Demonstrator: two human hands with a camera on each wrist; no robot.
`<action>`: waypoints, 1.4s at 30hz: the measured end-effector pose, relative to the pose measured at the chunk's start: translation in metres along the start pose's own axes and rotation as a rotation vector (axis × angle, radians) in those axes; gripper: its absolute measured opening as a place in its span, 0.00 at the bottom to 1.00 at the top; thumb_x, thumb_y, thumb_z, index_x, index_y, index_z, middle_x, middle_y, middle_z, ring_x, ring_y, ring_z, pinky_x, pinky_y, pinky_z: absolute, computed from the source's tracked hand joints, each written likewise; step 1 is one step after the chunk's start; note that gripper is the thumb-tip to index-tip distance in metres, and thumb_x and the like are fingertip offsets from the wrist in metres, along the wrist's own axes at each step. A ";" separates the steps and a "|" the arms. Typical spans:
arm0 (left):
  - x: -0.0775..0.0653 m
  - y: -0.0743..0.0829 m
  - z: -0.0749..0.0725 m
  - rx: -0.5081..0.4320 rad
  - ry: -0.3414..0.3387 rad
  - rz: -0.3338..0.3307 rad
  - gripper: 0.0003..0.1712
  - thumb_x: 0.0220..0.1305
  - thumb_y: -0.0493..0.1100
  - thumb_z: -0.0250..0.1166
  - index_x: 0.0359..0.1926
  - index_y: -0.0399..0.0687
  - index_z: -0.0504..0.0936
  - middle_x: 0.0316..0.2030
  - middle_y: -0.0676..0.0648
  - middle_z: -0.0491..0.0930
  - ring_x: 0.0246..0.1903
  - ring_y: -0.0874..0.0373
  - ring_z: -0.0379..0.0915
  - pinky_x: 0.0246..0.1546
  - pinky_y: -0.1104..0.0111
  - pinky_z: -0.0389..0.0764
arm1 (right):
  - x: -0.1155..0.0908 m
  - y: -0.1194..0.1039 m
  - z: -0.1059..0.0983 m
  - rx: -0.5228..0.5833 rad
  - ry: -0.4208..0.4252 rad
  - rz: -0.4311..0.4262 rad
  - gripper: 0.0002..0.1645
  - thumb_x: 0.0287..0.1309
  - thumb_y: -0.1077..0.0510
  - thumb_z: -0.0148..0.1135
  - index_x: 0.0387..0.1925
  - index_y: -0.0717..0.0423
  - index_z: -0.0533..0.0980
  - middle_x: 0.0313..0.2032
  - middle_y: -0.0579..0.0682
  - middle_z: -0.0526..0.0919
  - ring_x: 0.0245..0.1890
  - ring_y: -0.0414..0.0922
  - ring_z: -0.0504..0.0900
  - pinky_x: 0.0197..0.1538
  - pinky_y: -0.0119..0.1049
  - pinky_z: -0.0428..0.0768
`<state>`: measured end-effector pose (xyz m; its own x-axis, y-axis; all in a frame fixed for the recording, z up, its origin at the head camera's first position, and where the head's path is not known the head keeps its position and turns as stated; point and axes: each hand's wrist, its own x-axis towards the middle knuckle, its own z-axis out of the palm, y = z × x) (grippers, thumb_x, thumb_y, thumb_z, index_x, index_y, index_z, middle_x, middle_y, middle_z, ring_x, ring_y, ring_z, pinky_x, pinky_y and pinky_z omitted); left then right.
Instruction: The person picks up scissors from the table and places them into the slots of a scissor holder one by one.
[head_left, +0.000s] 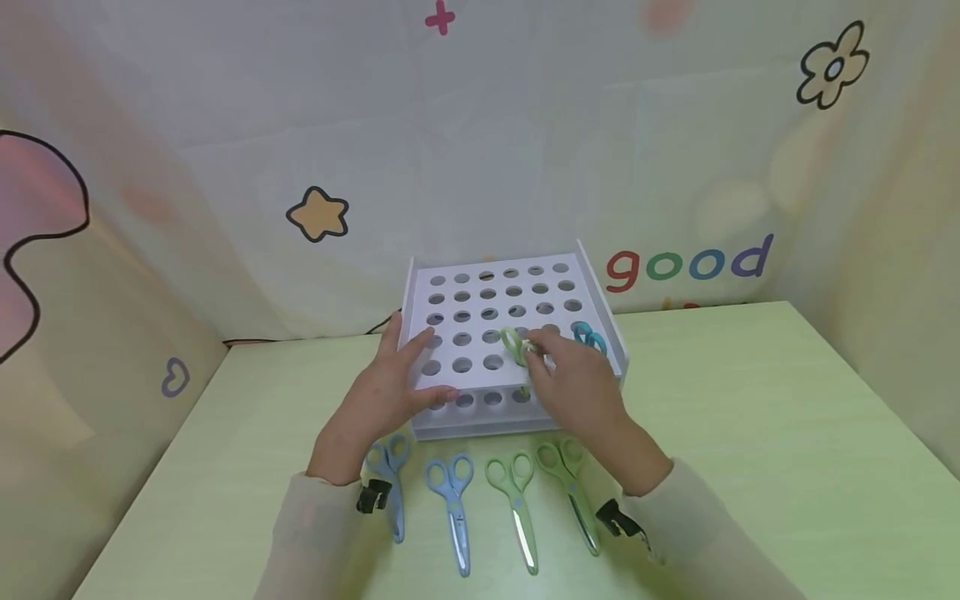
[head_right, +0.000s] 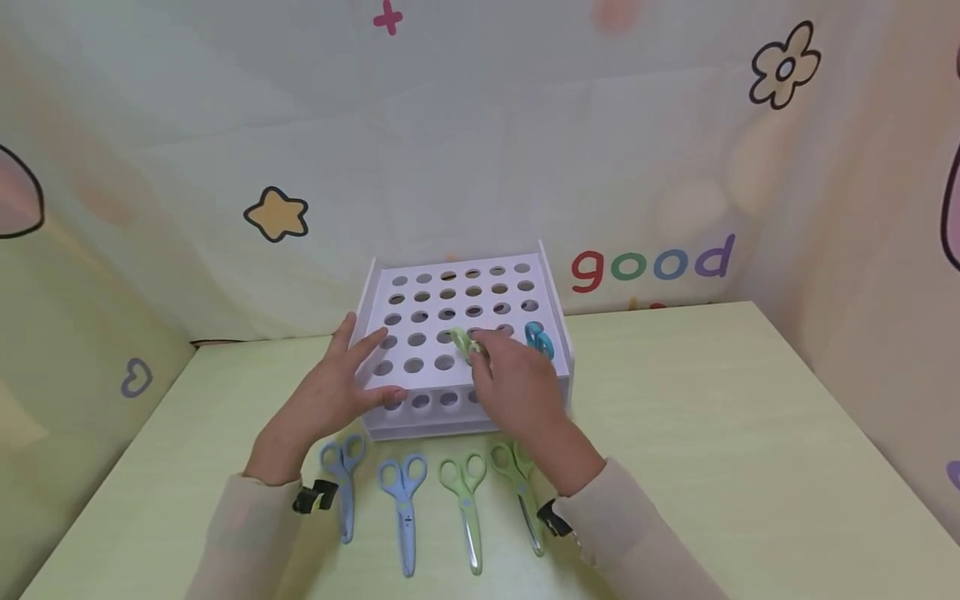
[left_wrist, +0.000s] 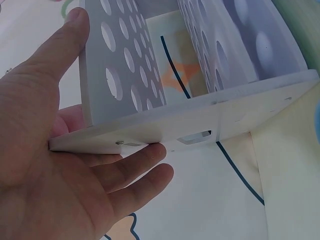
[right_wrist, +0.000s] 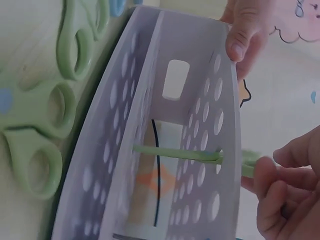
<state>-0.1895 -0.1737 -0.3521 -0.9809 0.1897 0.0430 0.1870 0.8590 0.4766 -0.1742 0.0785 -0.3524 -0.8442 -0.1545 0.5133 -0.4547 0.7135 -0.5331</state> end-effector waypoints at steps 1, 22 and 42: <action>0.000 0.000 0.000 -0.001 0.000 0.000 0.57 0.55 0.63 0.75 0.79 0.55 0.57 0.80 0.41 0.29 0.59 0.40 0.68 0.52 0.51 0.75 | -0.001 0.000 0.001 -0.050 0.026 -0.055 0.16 0.65 0.60 0.63 0.52 0.61 0.82 0.46 0.56 0.87 0.36 0.51 0.85 0.25 0.39 0.73; -0.002 -0.001 -0.001 -0.002 0.027 0.016 0.55 0.56 0.62 0.75 0.78 0.53 0.60 0.80 0.40 0.30 0.64 0.37 0.65 0.54 0.49 0.74 | -0.049 0.017 -0.018 -0.179 0.177 -0.631 0.24 0.74 0.55 0.38 0.45 0.62 0.82 0.39 0.54 0.86 0.19 0.44 0.78 0.16 0.26 0.62; -0.002 0.001 0.000 -0.007 0.007 0.012 0.55 0.56 0.64 0.74 0.78 0.55 0.60 0.80 0.41 0.29 0.63 0.37 0.65 0.53 0.49 0.75 | -0.065 0.057 -0.018 -0.110 -0.325 -0.314 0.14 0.58 0.68 0.66 0.46 0.55 0.83 0.39 0.45 0.86 0.37 0.43 0.83 0.41 0.41 0.81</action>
<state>-0.1874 -0.1733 -0.3523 -0.9789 0.1968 0.0553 0.1988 0.8535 0.4817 -0.1396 0.1415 -0.4036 -0.7234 -0.5684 0.3921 -0.6848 0.6635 -0.3015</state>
